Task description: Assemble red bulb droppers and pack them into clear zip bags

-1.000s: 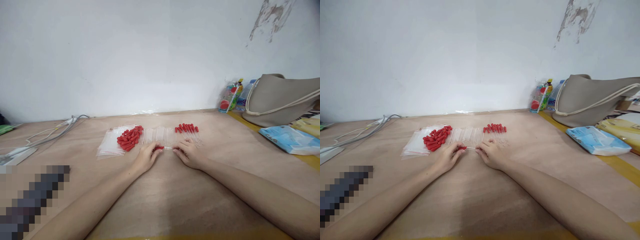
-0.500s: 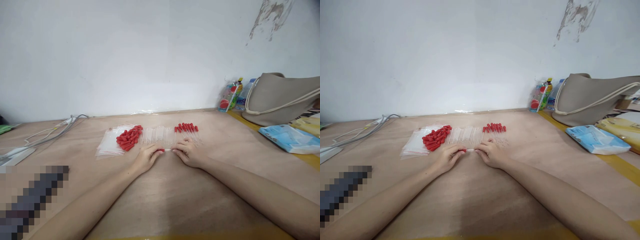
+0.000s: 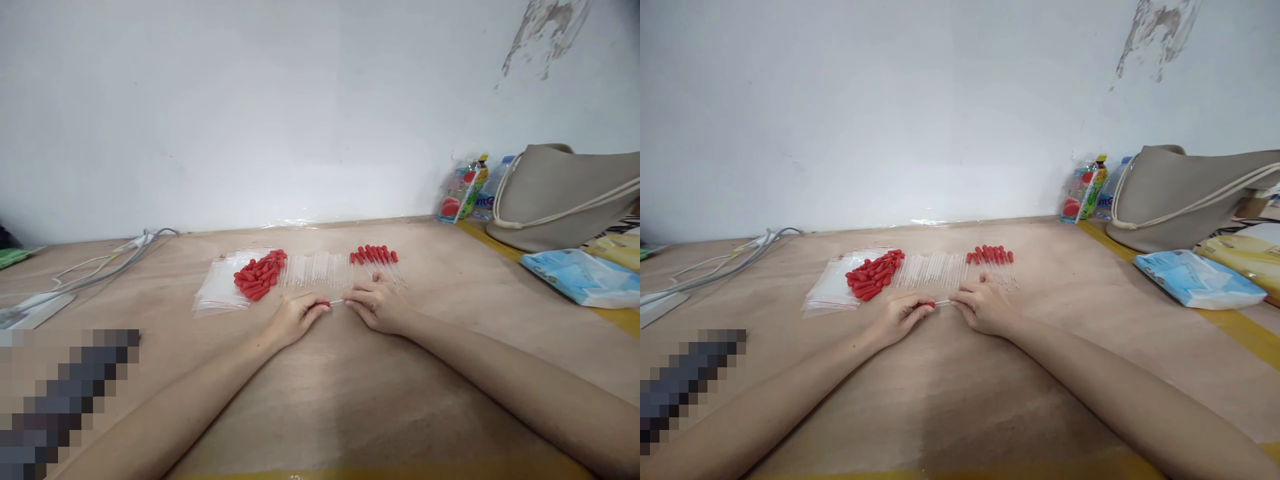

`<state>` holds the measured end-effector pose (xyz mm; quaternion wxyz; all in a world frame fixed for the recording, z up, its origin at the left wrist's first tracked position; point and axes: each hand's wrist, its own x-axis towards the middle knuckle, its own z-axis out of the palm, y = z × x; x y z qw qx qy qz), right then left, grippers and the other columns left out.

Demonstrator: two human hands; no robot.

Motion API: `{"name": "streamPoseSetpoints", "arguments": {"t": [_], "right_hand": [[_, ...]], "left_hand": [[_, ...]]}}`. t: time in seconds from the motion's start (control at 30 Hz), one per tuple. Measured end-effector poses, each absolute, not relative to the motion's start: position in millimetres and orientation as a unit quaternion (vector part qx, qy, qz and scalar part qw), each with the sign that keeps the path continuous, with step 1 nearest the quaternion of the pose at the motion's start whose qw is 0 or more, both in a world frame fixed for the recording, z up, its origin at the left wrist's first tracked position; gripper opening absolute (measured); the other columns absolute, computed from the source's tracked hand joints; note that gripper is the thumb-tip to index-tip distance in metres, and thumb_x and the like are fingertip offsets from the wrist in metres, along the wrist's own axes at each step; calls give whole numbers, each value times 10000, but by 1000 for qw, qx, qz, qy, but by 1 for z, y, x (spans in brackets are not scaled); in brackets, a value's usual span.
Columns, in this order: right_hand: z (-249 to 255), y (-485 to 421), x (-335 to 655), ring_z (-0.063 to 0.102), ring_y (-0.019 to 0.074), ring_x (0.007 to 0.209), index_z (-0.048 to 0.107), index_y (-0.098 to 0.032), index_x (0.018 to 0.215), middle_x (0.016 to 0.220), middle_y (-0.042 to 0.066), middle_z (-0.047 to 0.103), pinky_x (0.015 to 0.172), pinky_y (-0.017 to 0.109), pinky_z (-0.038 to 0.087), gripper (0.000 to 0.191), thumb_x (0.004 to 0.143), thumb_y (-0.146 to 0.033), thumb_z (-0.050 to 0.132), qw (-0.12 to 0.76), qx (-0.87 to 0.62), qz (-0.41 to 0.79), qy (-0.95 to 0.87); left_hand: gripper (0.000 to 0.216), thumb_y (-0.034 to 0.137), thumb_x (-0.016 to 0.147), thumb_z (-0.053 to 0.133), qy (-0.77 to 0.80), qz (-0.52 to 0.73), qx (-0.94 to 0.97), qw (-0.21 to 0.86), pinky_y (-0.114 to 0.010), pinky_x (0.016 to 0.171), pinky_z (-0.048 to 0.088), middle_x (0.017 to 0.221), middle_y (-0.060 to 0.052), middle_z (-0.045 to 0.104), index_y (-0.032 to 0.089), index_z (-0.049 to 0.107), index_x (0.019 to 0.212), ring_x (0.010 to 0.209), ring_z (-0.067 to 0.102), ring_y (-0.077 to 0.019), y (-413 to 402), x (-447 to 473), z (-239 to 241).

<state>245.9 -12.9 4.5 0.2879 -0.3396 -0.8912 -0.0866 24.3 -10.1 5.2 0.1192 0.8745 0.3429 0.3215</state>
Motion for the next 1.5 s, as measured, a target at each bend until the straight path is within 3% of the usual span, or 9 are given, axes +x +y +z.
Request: {"name": "streamPoseSetpoints", "arguments": {"t": [0.53, 0.83, 0.93, 1.03, 1.17, 1.3, 1.5], "right_hand": [[10, -16, 230, 465, 105, 559, 543, -159, 682, 654, 18, 592, 659, 293, 215, 245, 857, -209, 379, 270, -339, -81, -898], [18, -15, 227, 491, 121, 603, 588, -164, 734, 714, 30, 628, 702, 305, 255, 236, 862, -226, 400, 222, -356, -50, -906], [28, -15, 232, 525, 138, 649, 620, -175, 792, 778, 47, 649, 724, 314, 278, 201, 836, -197, 425, 213, -369, -46, -904], [39, -6, 245, 541, 144, 635, 632, -182, 753, 728, 45, 653, 649, 280, 310, 199, 803, -185, 440, 242, -447, -22, -861], [54, 22, 269, 522, 139, 538, 603, -175, 593, 581, 43, 616, 503, 243, 278, 254, 774, -272, 454, 271, -615, 18, -740], [53, 46, 278, 541, 159, 571, 590, -179, 556, 598, 55, 619, 475, 239, 267, 284, 728, -375, 478, 241, -719, 17, -652], [36, 53, 271, 581, 185, 649, 625, -177, 645, 682, 77, 642, 517, 244, 297, 275, 726, -375, 452, 155, -747, 5, -647]], "left_hand": [[180, 291, 862, 458, 318, 311, 893, 69, -239, 639, 444, 751, -23, 616, 177, 597, 874, 686, 561, -126, -11, 26, 4], [141, 283, 844, 488, 342, 309, 884, 75, -242, 638, 444, 769, -17, 607, 179, 580, 867, 686, 553, -126, -8, 26, 5], [226, 311, 807, 542, 368, 322, 868, 82, -257, 665, 462, 881, -31, 586, 182, 534, 992, 723, 550, -131, -7, 25, 7], [413, 320, 772, 576, 412, 333, 844, 84, -272, 662, 477, 964, -54, 524, 176, 439, 1135, 718, 529, -129, -7, 24, 8], [307, 278, 794, 534, 407, 312, 853, 97, -275, 693, 475, 946, -43, 482, 186, 478, 1080, 760, 511, -132, -7, 25, 8], [229, 280, 805, 517, 402, 305, 857, 107, -274, 689, 468, 920, -37, 486, 191, 521, 1016, 758, 508, -135, -5, 25, 6], [164, 282, 809, 514, 398, 301, 861, 101, -278, 681, 454, 907, -30, 505, 196, 548, 945, 748, 508, -136, -4, 24, 3]]}}
